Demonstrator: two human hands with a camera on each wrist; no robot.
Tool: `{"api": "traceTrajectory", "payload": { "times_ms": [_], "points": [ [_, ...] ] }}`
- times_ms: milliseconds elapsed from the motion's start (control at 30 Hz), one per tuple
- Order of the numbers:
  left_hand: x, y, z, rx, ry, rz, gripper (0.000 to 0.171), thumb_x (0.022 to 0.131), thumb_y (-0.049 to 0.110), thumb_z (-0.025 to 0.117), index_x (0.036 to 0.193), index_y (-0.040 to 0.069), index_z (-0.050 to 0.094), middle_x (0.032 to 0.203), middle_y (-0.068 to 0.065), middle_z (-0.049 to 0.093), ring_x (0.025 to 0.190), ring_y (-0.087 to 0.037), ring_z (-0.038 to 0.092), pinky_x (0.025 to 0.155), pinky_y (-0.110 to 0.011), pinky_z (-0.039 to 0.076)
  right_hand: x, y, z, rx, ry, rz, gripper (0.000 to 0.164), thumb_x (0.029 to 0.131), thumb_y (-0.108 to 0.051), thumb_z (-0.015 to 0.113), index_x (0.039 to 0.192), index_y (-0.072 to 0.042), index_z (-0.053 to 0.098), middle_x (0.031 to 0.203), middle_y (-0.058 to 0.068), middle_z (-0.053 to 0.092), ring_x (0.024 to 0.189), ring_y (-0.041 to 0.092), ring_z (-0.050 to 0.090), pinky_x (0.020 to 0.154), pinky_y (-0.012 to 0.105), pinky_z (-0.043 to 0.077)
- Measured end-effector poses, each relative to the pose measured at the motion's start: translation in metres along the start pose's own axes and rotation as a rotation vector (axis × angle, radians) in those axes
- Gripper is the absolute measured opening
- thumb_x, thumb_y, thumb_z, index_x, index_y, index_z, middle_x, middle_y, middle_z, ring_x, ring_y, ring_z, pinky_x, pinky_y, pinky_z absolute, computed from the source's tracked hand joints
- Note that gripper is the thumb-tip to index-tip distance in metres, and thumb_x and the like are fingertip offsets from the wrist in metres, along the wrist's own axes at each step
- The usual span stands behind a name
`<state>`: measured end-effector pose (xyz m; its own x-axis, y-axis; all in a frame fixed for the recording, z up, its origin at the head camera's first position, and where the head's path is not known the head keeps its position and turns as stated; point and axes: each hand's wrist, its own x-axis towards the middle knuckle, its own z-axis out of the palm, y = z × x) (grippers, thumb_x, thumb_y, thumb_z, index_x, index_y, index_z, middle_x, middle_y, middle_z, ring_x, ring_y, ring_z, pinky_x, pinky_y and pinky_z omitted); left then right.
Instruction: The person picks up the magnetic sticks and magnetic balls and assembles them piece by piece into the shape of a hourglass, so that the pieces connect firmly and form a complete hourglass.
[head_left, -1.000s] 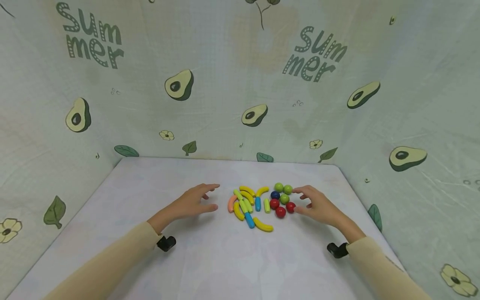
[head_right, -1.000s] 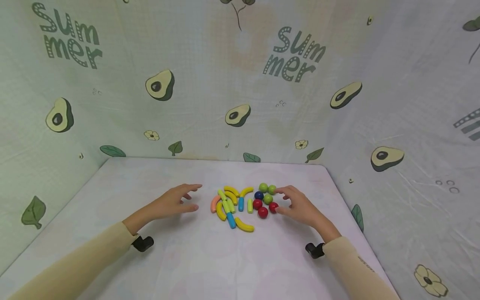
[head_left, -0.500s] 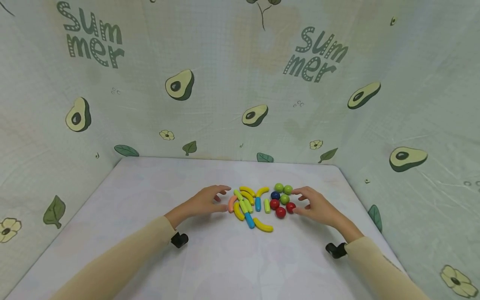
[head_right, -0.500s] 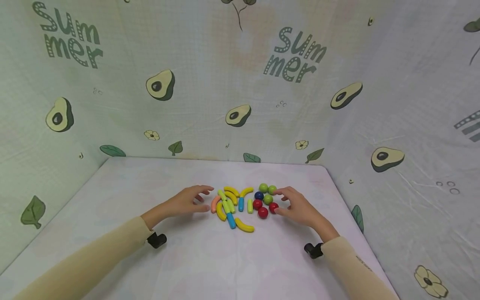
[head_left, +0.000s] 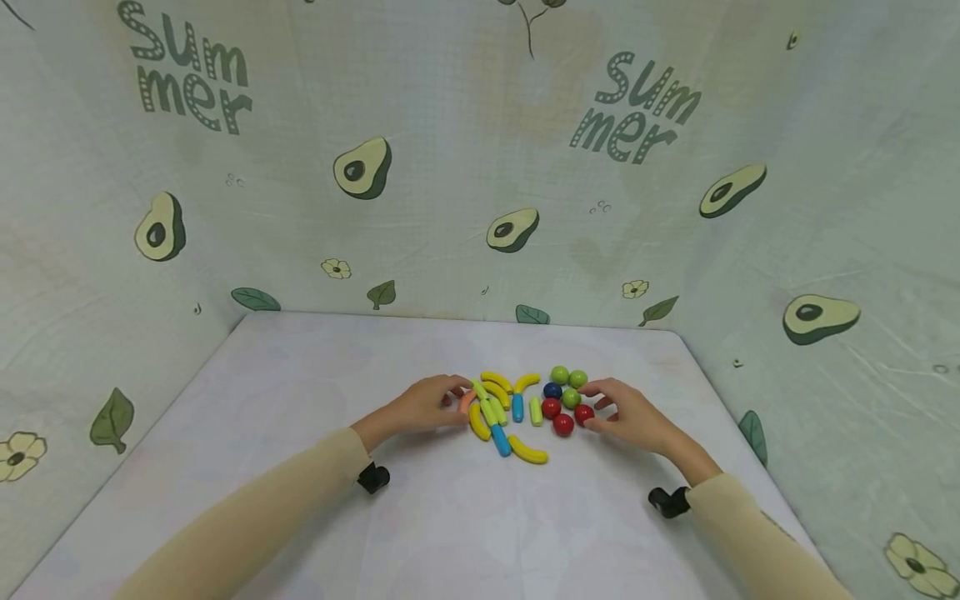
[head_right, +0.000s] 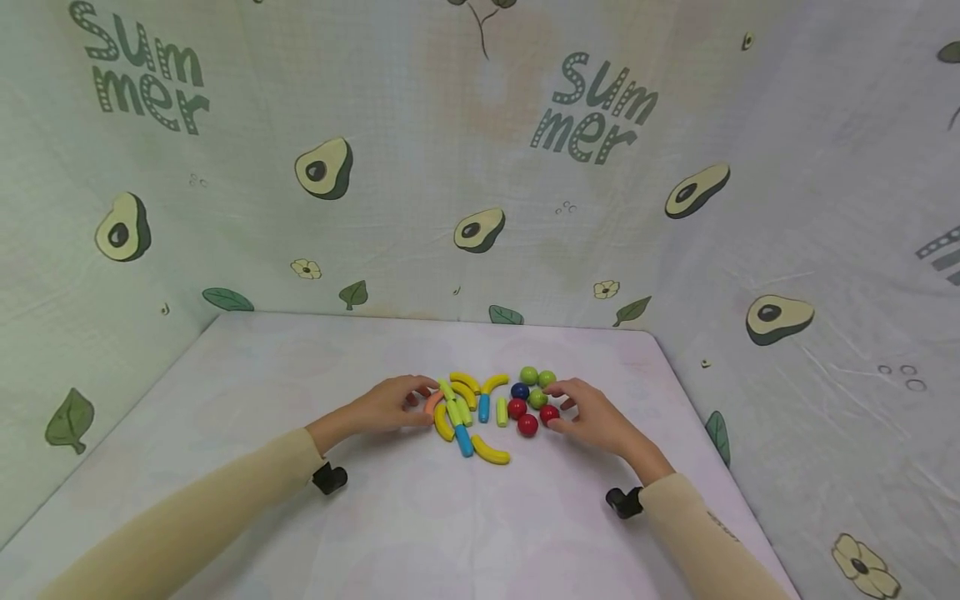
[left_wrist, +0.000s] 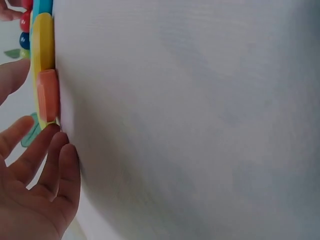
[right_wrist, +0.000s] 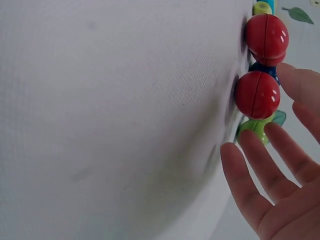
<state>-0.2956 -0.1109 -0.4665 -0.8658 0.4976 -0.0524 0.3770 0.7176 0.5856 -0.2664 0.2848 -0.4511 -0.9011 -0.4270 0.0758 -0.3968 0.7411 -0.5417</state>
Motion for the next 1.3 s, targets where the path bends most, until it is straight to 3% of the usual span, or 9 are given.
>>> {"api": "traceTrajectory", "payload": {
  "times_ms": [233,633,867,1300],
  "points": [
    [0.005,-0.004,0.006,0.018,0.022,-0.002,0.054,0.097,0.042,0.078,0.144,0.019,0.063,0.125,0.002,0.068,0.103,-0.014,0.059,0.094,-0.037,0.054,0.001,-0.001,0.001,0.025,-0.017,0.002,0.051,0.093,-0.013,0.083,0.139,-0.006,0.062,0.136,0.016,0.064,0.109,0.028,0.07,0.084,0.035,0.063],
    [0.004,0.0,0.004,0.052,0.027,-0.014,0.049,0.096,0.029,0.08,0.142,0.017,0.066,0.119,0.004,0.068,0.099,-0.013,0.057,0.092,-0.033,0.053,0.002,0.002,0.003,0.015,-0.041,0.006,0.044,0.094,-0.01,0.08,0.136,-0.007,0.066,0.131,0.011,0.068,0.103,0.022,0.068,0.087,0.038,0.062],
    [0.004,0.0,0.002,-0.021,0.014,-0.048,0.048,0.095,0.016,0.08,0.14,0.015,0.066,0.119,0.001,0.067,0.092,-0.014,0.057,0.08,-0.031,0.053,0.004,0.006,0.003,0.004,-0.03,-0.002,0.033,0.094,-0.006,0.079,0.125,-0.009,0.07,0.12,0.006,0.071,0.099,0.021,0.068,0.085,0.036,0.061],
    [0.005,0.003,0.002,-0.048,0.053,-0.123,0.037,0.095,0.007,0.075,0.131,0.017,0.071,0.119,-0.002,0.07,0.095,-0.016,0.061,0.086,-0.035,0.057,0.007,0.008,0.004,-0.01,-0.049,0.013,0.025,0.096,-0.012,0.079,0.12,-0.012,0.071,0.113,0.001,0.073,0.098,0.019,0.068,0.085,0.036,0.06]
  ]
}}
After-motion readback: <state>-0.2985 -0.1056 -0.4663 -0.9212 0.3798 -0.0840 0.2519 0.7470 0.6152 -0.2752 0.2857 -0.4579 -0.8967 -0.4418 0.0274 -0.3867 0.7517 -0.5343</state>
